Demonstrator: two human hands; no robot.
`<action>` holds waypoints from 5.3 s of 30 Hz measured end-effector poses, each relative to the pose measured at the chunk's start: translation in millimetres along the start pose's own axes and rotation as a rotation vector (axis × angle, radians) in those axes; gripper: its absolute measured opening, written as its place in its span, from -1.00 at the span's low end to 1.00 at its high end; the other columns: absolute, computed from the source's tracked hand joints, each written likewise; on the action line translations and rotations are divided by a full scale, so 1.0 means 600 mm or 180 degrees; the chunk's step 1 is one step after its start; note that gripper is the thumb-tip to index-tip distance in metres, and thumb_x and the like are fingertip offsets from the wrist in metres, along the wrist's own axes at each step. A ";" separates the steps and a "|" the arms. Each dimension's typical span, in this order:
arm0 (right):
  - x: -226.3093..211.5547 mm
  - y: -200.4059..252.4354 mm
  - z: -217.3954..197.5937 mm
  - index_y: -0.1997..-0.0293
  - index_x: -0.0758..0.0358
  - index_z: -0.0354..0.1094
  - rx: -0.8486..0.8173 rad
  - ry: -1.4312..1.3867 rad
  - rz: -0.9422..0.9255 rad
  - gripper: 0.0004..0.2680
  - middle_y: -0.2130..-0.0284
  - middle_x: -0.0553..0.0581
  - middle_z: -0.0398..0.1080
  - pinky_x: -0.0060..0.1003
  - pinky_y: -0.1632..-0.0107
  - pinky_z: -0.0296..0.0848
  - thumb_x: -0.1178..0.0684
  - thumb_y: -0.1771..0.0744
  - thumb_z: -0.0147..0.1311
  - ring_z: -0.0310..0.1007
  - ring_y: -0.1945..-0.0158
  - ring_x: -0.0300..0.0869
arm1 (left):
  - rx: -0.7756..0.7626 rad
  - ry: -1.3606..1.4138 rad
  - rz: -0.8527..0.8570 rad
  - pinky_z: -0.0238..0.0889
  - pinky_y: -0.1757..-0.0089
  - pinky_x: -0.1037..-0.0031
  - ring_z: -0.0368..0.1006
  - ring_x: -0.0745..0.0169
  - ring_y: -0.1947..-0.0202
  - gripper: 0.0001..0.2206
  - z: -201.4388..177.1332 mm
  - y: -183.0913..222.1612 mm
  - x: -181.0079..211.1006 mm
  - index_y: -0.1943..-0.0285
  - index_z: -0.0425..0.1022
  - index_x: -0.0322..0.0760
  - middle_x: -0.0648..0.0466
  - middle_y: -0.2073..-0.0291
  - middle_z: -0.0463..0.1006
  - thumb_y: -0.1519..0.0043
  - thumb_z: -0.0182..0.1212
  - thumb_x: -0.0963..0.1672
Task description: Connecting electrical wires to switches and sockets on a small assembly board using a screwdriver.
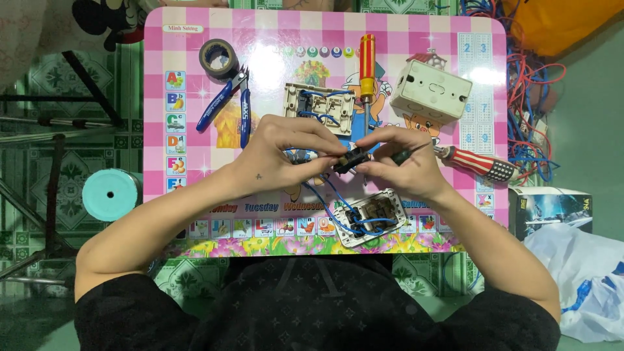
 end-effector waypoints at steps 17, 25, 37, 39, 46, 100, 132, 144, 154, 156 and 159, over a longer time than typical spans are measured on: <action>0.024 0.006 -0.005 0.05 0.32 0.51 -0.0189 0.0433 -0.0136 -0.75 0.34 0.30 0.60 -0.58 0.71 0.06 0.34 -0.21 0.31 0.11 0.77 -0.50 | 0.0227 -0.0640 0.0502 0.47 0.31 0.42 0.55 0.11 0.38 -0.91 0.017 0.005 -0.013 0.24 0.65 -0.30 0.00 0.39 0.65 -0.18 0.39 -0.30; 0.005 0.003 0.007 0.04 0.40 0.49 -0.0178 0.0329 -0.0069 -0.75 0.33 0.32 0.61 -0.59 0.69 0.03 0.35 -0.21 0.31 0.09 0.75 -0.53 | 0.0421 -0.0906 0.0568 0.47 0.30 0.44 0.52 0.18 0.36 -0.94 0.033 0.008 -0.013 0.24 0.60 -0.27 0.05 0.38 0.62 -0.22 0.36 -0.26; 0.006 0.004 0.001 -0.02 0.47 0.42 -0.0038 0.0352 -0.0054 -0.77 0.32 0.35 0.55 -0.52 0.67 0.24 0.37 -0.27 0.21 0.37 0.71 -0.36 | 0.0060 -0.1012 0.0562 0.49 0.18 0.31 0.53 0.05 0.17 -0.88 0.028 0.010 -0.004 0.08 0.59 -0.29 -0.04 0.18 0.61 -0.30 0.30 -0.14; 0.011 0.006 -0.002 -0.07 0.50 0.38 0.0056 0.0109 0.0017 -0.73 0.29 0.35 0.54 -0.49 0.64 0.28 0.36 -0.27 0.20 0.37 0.68 -0.38 | -0.0219 -0.0996 0.0409 0.51 0.10 0.19 0.53 -0.08 0.07 -0.55 0.024 0.009 0.005 -0.04 0.55 -0.36 -0.15 0.10 0.58 -0.16 0.43 0.05; 0.019 0.002 -0.006 -0.03 0.55 0.31 0.0173 0.0026 0.0212 -0.76 0.36 0.28 0.46 -0.52 0.67 0.21 0.36 -0.29 0.19 0.37 0.68 -0.40 | 0.0059 -0.1078 0.0514 0.59 0.23 0.30 0.56 -0.01 0.16 -0.72 0.027 0.015 -0.014 -0.09 0.54 -0.33 -0.06 0.14 0.55 -0.20 0.41 -0.23; 0.004 0.006 -0.019 0.05 0.40 0.42 0.1294 -0.0218 0.0620 -0.87 0.50 -0.01 0.28 -0.51 0.70 0.15 0.22 -0.33 0.16 -0.07 0.79 -0.49 | 0.0670 -0.1772 0.0760 0.54 0.05 0.09 0.58 -0.07 -0.02 -0.34 0.008 -0.003 -0.026 -0.33 0.41 -0.17 0.01 -0.08 0.53 -0.02 0.57 -0.29; -0.024 -0.008 0.042 -0.07 0.41 0.47 0.0718 0.0887 -0.0276 -0.75 0.17 0.24 0.48 -0.54 0.56 0.26 0.27 -0.29 0.27 0.19 0.57 -0.51 | 0.0631 -0.2126 0.1116 0.60 0.12 0.21 0.52 -0.06 0.02 -0.50 0.036 0.011 -0.060 -0.33 0.46 -0.15 -0.02 -0.07 0.45 -0.17 0.37 -0.27; -0.024 -0.013 0.028 -0.30 0.51 0.26 -0.0011 0.0731 -0.0320 -0.57 -0.06 0.32 0.35 -0.55 0.62 0.20 0.23 -0.27 0.23 0.11 0.69 -0.48 | 0.0594 -0.1776 0.0278 0.49 0.00 0.04 0.55 -0.21 0.04 -0.39 0.029 0.007 -0.058 -0.28 0.50 -0.13 0.01 -0.03 0.32 -0.01 0.44 -0.35; -0.001 -0.034 0.001 -0.24 0.60 0.26 -0.0208 0.0600 0.0324 -0.62 0.05 0.36 0.37 -0.52 0.65 0.19 0.18 -0.31 0.13 0.15 0.72 -0.41 | 0.0225 -0.1226 -0.0145 0.39 -0.04 -0.02 0.44 -0.31 0.03 -0.38 0.006 -0.005 -0.041 -0.42 0.30 -0.30 -0.08 -0.01 0.18 -0.10 0.20 -0.36; -0.057 -0.057 0.027 -0.23 0.58 0.27 -0.0205 0.0755 0.0691 -0.59 0.32 0.24 0.38 -0.56 0.68 0.07 0.01 -0.33 0.12 0.05 0.76 -0.41 | 0.0137 -0.1165 -0.0170 0.34 -0.08 -0.02 0.40 -0.34 -0.01 -0.38 0.001 -0.013 -0.055 -0.46 0.22 -0.36 -0.10 -0.01 0.16 -0.14 0.15 -0.37; -0.079 -0.088 0.038 -0.13 0.59 0.32 -0.0051 0.0456 0.1302 -0.63 0.59 0.00 0.32 -0.57 0.69 0.01 0.01 -0.33 0.12 0.02 0.80 -0.46 | 0.0020 -0.1010 -0.0434 0.28 -0.09 -0.07 0.32 -0.28 0.01 -0.34 -0.001 -0.007 -0.071 -0.51 0.06 -0.38 -0.09 -0.01 0.11 -0.17 0.07 -0.38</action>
Point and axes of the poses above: each hand's wrist, its own y-axis away from the middle knuckle, its own z-axis out of the palm, x = y × z, the point moved 2 cm from there along -y, towards the middle knuckle
